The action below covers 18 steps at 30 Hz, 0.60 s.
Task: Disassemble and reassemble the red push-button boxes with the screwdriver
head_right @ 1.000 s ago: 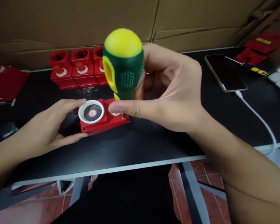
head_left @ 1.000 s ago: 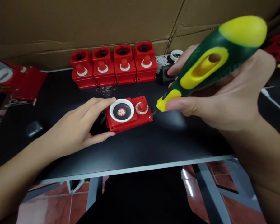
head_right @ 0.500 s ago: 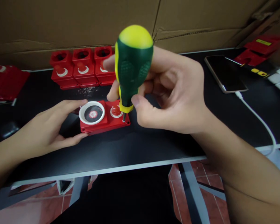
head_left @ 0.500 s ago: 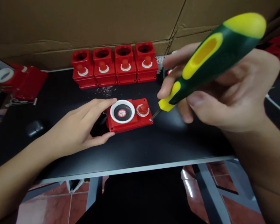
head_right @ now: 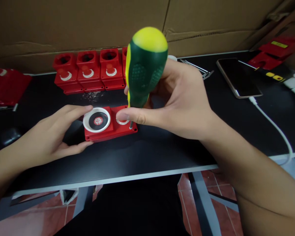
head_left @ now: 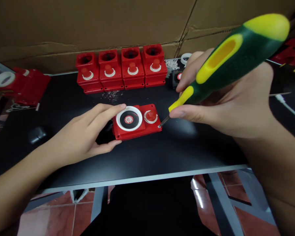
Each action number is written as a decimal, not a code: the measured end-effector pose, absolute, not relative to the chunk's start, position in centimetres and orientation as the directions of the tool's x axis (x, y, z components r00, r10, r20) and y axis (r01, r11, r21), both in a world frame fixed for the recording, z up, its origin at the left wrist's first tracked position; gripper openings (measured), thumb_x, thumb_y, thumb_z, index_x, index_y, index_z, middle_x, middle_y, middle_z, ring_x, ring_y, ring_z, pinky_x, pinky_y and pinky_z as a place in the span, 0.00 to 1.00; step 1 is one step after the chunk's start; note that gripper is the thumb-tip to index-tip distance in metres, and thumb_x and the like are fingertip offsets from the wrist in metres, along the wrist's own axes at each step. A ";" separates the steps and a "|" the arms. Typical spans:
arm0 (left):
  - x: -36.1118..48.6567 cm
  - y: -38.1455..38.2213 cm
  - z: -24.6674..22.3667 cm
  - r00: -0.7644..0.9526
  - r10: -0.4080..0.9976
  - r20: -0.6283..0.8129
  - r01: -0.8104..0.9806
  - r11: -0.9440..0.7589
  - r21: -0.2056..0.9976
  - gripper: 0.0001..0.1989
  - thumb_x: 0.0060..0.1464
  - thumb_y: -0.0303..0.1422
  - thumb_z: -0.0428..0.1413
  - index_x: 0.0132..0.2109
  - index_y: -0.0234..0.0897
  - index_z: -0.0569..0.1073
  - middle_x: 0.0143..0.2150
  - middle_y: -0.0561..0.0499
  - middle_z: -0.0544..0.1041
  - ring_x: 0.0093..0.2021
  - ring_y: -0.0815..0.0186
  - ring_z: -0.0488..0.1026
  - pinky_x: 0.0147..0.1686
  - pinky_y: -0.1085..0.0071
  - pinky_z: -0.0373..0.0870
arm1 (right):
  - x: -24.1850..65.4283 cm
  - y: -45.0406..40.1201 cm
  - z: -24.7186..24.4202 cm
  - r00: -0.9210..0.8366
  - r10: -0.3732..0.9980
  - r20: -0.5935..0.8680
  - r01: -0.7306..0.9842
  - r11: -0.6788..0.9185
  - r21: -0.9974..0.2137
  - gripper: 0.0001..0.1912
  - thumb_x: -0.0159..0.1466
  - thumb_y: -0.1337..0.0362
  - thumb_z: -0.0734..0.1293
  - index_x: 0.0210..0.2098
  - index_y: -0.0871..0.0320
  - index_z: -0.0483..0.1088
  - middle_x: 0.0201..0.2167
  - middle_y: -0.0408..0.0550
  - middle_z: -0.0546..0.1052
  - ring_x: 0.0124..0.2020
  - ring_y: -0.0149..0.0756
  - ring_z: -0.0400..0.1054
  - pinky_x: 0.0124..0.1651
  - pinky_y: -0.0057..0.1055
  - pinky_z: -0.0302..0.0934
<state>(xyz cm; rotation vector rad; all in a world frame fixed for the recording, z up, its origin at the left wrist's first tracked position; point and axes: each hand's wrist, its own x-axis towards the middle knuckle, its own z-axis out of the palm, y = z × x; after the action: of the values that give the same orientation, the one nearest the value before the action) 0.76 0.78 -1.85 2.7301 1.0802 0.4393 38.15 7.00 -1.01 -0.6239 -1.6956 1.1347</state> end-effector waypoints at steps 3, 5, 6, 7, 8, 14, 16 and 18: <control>0.9 0.7 -1.6 0.702 0.683 0.201 0.634 -0.728 0.262 0.39 0.87 0.50 0.57 0.94 0.57 0.53 0.79 0.40 0.79 0.63 0.45 0.89 0.56 0.53 0.94 | 38.1 6.9 -0.4 -0.437 0.776 0.454 -0.111 0.455 -0.884 0.25 0.52 0.63 0.99 0.41 0.48 0.88 0.42 0.44 0.91 0.38 0.45 0.85 0.33 0.41 0.82; 0.9 0.6 -1.8 0.693 0.690 0.208 0.635 -0.721 0.278 0.39 0.86 0.50 0.57 0.93 0.57 0.54 0.79 0.40 0.79 0.59 0.47 0.90 0.50 0.56 0.94 | 37.9 6.6 0.2 -0.436 0.787 0.436 -0.094 0.442 -0.892 0.24 0.52 0.63 0.99 0.39 0.48 0.87 0.39 0.43 0.90 0.36 0.44 0.85 0.34 0.42 0.83; 0.8 0.5 -2.0 0.683 0.699 0.212 0.639 -0.713 0.289 0.39 0.86 0.51 0.56 0.93 0.57 0.55 0.79 0.40 0.79 0.57 0.47 0.89 0.48 0.57 0.93 | 37.7 6.3 0.5 -0.414 0.802 0.431 -0.087 0.437 -0.896 0.23 0.52 0.61 0.99 0.37 0.48 0.87 0.38 0.42 0.89 0.35 0.43 0.84 0.33 0.41 0.83; 0.7 0.5 -2.2 0.671 0.708 0.219 0.644 -0.703 0.301 0.39 0.85 0.52 0.56 0.93 0.57 0.56 0.78 0.40 0.79 0.55 0.48 0.89 0.45 0.58 0.92 | 37.5 6.0 0.8 -0.388 0.818 0.425 -0.080 0.430 -0.899 0.23 0.52 0.60 0.99 0.36 0.48 0.87 0.37 0.41 0.88 0.33 0.41 0.82 0.32 0.41 0.82; 0.6 0.4 -2.4 0.657 0.720 0.223 0.652 -0.692 0.311 0.39 0.85 0.53 0.56 0.92 0.56 0.57 0.77 0.41 0.80 0.53 0.48 0.89 0.44 0.58 0.92 | 37.3 5.7 1.0 -0.364 0.829 0.424 -0.081 0.425 -0.901 0.23 0.51 0.59 0.99 0.35 0.48 0.87 0.36 0.41 0.87 0.31 0.38 0.80 0.31 0.39 0.81; 0.5 0.6 -2.6 0.638 0.744 0.198 0.670 -0.663 0.334 0.41 0.82 0.54 0.58 0.92 0.56 0.56 0.76 0.41 0.80 0.50 0.49 0.88 0.53 0.50 0.93 | 36.9 4.7 1.2 -0.362 0.835 0.414 -0.106 0.405 -0.908 0.21 0.55 0.64 0.96 0.41 0.47 0.89 0.42 0.42 0.90 0.35 0.39 0.85 0.30 0.34 0.80; 0.6 0.6 -2.3 0.650 0.738 0.181 0.667 -0.668 0.329 0.41 0.82 0.52 0.59 0.92 0.58 0.55 0.77 0.41 0.79 0.50 0.49 0.88 0.51 0.50 0.94 | 36.9 4.7 1.3 -0.394 0.813 0.429 -0.110 0.422 -0.900 0.17 0.61 0.67 0.92 0.44 0.46 0.89 0.43 0.42 0.92 0.42 0.43 0.90 0.30 0.32 0.79; 0.6 0.7 -2.0 0.658 0.733 0.171 0.668 -0.673 0.316 0.41 0.82 0.52 0.59 0.92 0.59 0.55 0.78 0.42 0.79 0.49 0.49 0.89 0.50 0.51 0.94 | 37.0 4.7 1.5 -0.451 0.779 0.435 -0.122 0.430 -0.895 0.16 0.65 0.71 0.87 0.47 0.46 0.88 0.41 0.42 0.93 0.42 0.43 0.91 0.30 0.32 0.79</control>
<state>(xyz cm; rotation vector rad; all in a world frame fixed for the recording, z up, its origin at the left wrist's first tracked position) 0.65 0.66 -2.00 2.6496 1.1375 0.4207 36.98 4.75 1.48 -0.5722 -1.7250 1.1777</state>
